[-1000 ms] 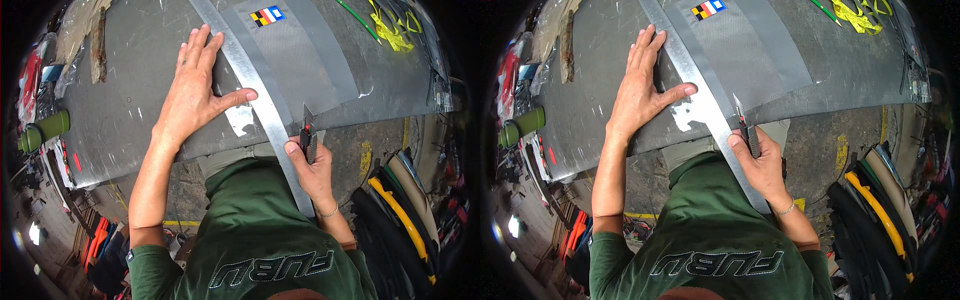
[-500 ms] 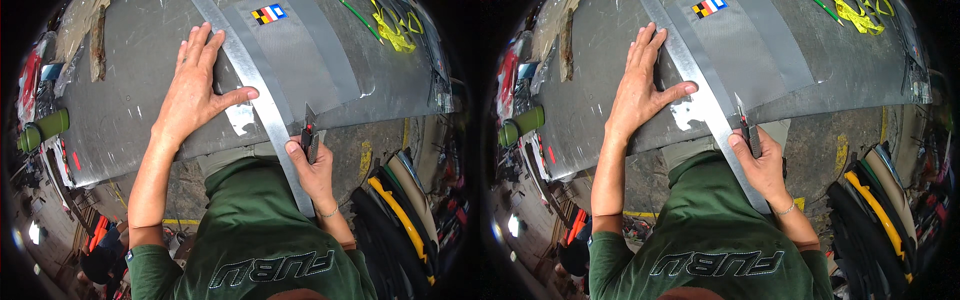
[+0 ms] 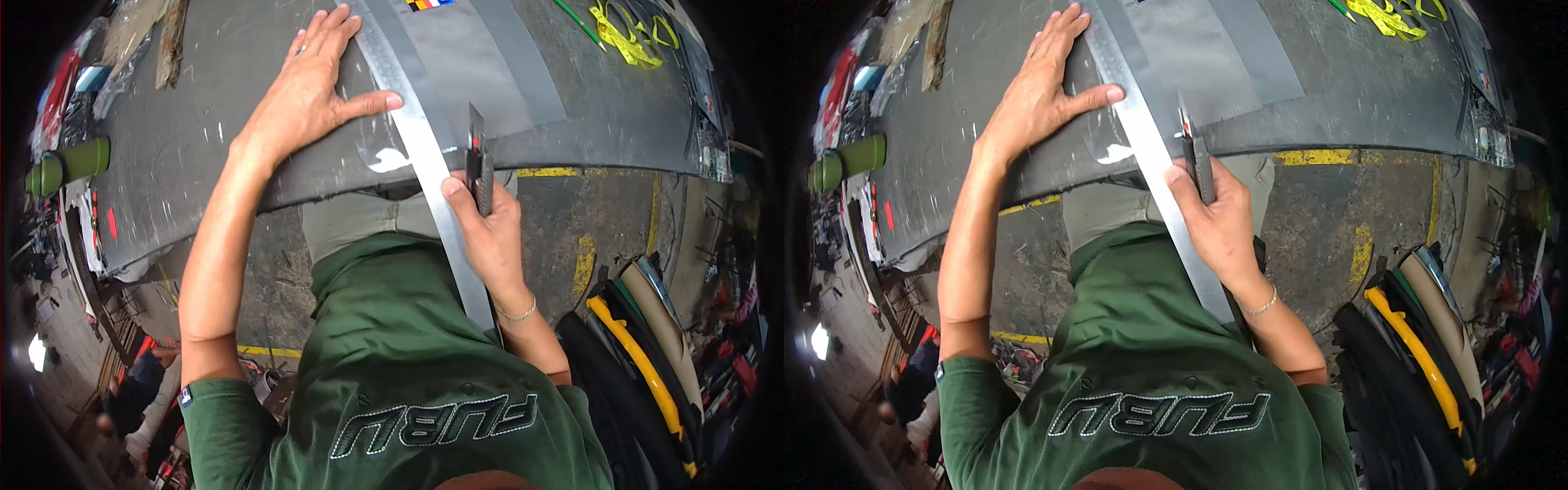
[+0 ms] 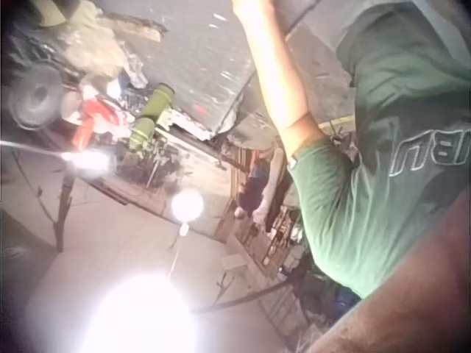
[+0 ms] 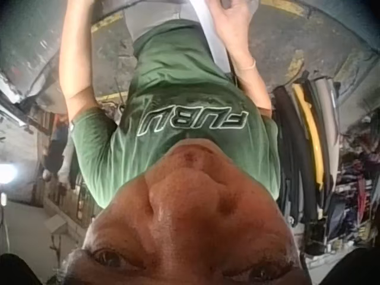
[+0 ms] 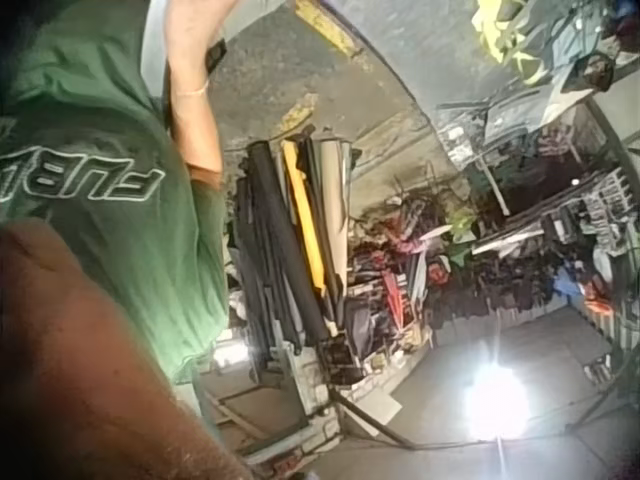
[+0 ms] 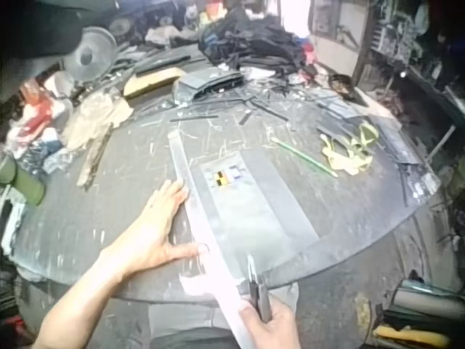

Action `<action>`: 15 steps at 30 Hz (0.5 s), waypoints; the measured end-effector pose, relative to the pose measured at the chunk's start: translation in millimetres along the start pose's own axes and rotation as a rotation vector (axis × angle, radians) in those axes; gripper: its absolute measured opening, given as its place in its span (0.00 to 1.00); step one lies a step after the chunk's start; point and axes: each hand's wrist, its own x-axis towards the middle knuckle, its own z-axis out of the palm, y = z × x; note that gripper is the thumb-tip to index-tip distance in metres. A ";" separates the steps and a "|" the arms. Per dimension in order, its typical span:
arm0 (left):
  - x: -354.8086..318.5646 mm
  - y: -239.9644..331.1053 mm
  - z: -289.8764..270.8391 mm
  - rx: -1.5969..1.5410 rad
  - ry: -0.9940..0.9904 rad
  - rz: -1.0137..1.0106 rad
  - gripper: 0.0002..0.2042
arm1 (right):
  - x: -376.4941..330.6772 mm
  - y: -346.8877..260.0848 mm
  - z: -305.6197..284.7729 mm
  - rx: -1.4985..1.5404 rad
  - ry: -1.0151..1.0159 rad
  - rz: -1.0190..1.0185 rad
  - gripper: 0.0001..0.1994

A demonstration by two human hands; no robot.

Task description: Using a utility knife and a metal ruler to cut precise shapes out of a grey synthetic material on a workbench.

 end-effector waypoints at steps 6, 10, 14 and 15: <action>0.6 -16.0 4.0 0.064 0.046 0.069 0.51 | 6.7 10.5 2.8 0.119 -0.041 -0.073 0.14; 7.9 -44.4 20.0 -0.149 0.137 0.142 0.52 | 9.5 14.4 1.6 0.165 -0.095 -0.064 0.13; 10.2 -41.0 21.7 0.058 0.018 0.038 0.52 | 11.8 23.6 -0.4 0.208 -0.107 -0.107 0.12; 3.6 -98.0 43.9 0.290 0.213 0.198 0.52 | 10.4 19.4 7.4 0.224 -0.157 -0.124 0.13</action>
